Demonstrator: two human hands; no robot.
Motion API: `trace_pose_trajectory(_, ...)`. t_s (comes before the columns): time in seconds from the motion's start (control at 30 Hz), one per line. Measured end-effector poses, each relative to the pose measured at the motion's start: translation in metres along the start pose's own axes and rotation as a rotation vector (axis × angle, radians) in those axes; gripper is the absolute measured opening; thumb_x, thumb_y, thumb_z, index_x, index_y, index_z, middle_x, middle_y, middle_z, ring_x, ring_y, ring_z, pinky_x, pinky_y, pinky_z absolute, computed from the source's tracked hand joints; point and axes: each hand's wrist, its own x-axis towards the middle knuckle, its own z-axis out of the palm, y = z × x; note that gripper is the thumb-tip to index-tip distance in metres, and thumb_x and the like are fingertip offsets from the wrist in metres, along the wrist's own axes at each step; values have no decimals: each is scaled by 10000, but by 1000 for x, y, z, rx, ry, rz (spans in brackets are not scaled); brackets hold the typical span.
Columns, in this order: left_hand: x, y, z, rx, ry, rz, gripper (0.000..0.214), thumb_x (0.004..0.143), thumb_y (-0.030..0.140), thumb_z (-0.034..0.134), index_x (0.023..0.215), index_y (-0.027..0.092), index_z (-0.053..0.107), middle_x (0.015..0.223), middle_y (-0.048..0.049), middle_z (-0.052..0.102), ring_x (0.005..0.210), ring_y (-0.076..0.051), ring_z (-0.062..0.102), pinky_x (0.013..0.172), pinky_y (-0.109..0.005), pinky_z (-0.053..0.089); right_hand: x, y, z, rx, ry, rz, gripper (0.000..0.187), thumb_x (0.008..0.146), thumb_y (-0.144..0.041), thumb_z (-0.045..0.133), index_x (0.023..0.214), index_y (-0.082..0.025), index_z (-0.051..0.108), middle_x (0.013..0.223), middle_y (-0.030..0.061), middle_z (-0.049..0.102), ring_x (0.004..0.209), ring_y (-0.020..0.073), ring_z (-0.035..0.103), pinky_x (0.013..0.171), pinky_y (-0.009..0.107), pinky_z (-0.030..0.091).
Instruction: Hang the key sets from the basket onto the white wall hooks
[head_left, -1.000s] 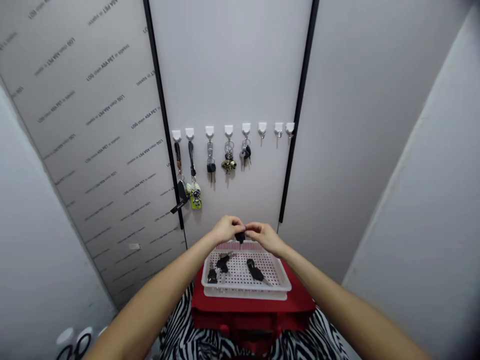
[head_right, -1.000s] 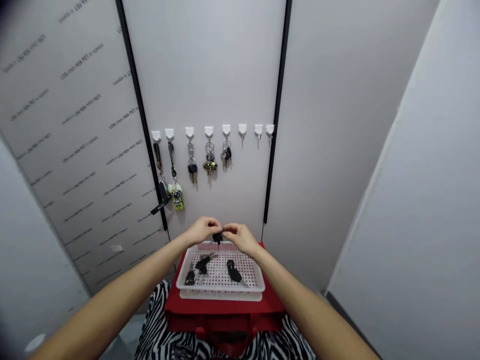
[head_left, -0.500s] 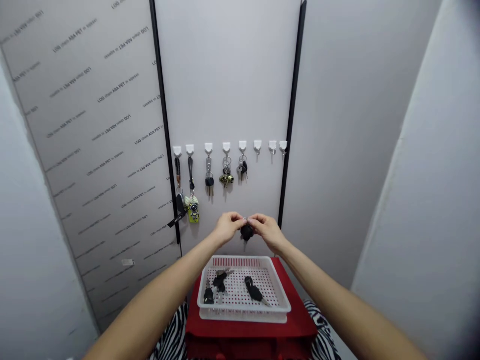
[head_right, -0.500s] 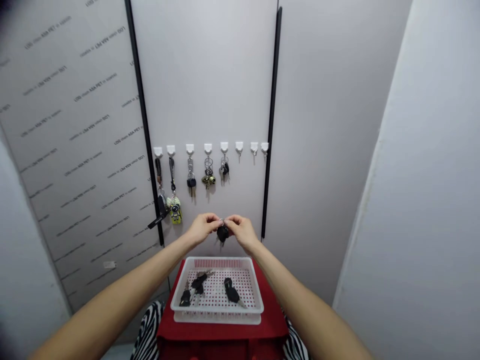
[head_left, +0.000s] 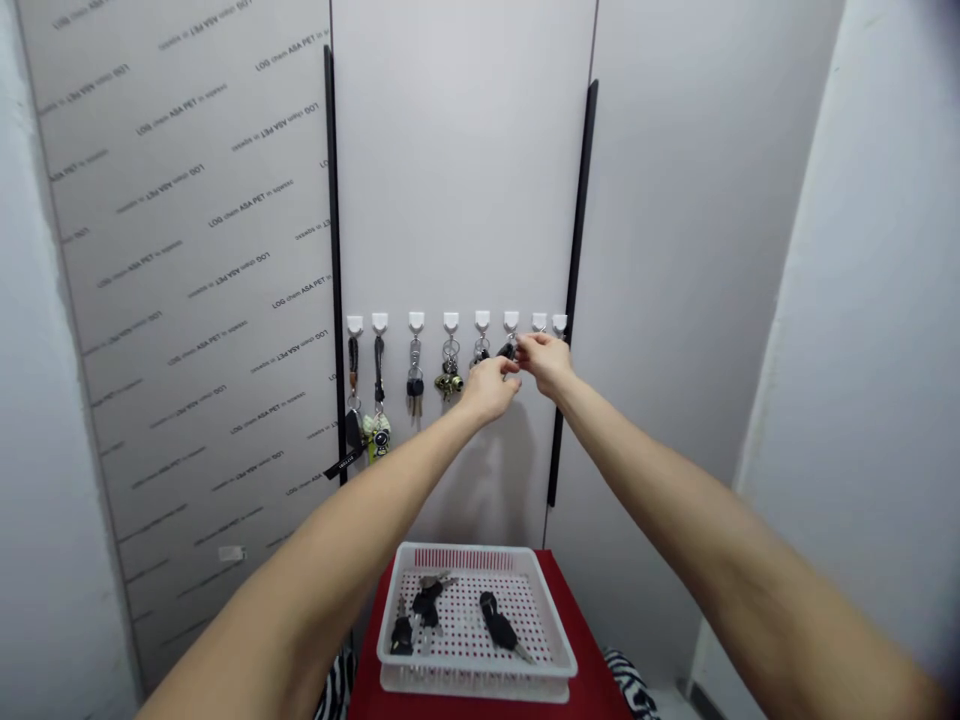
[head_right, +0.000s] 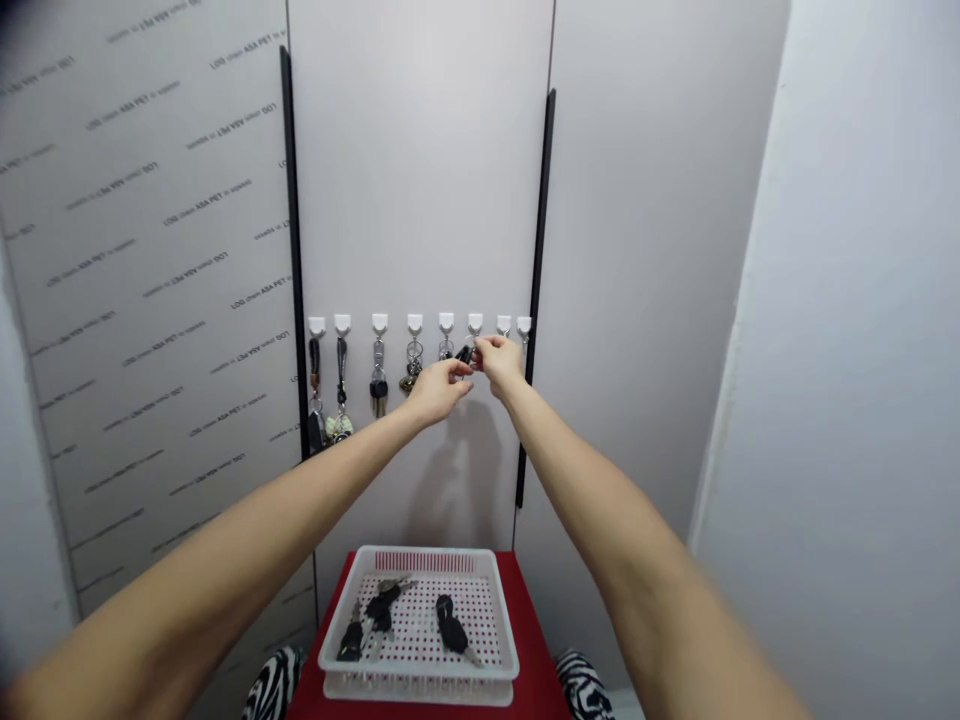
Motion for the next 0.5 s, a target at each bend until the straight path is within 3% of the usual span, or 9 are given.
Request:
trace_pose_trajectory(0.2, 6, -5, -2, 39, -19, -1, 223, 604, 194, 471, 816, 169, 538, 865, -24, 558, 775, -119, 485, 709, -239, 364, 30, 3, 6, -70, 172, 54, 134, 607, -78, 464, 505, -143, 407, 379, -55, 401, 380, 46, 421, 360, 161, 394)
trace_pose_trajectory(0.37, 2, -16, -3, 45, -44, -14, 233, 602, 190, 472, 822, 155, 538, 867, -43, 554, 779, -134, 483, 710, -253, 362, 37, 12, 12, -160, 181, 105, 126, 609, -89, 456, 508, -153, 418, 401, -41, 411, 410, 64, 440, 399, 194, 408)
trace_pose_trajectory(0.5, -3, -22, -6, 28, -39, -10, 225, 599, 188, 471, 809, 157, 543, 850, -38, 557, 747, -125, 487, 703, -248, 366, 34, 21, 9, -223, 190, 104, 47, 607, -121, 453, 632, -146, 484, 456, -31, 444, 429, 69, 449, 411, 198, 396)
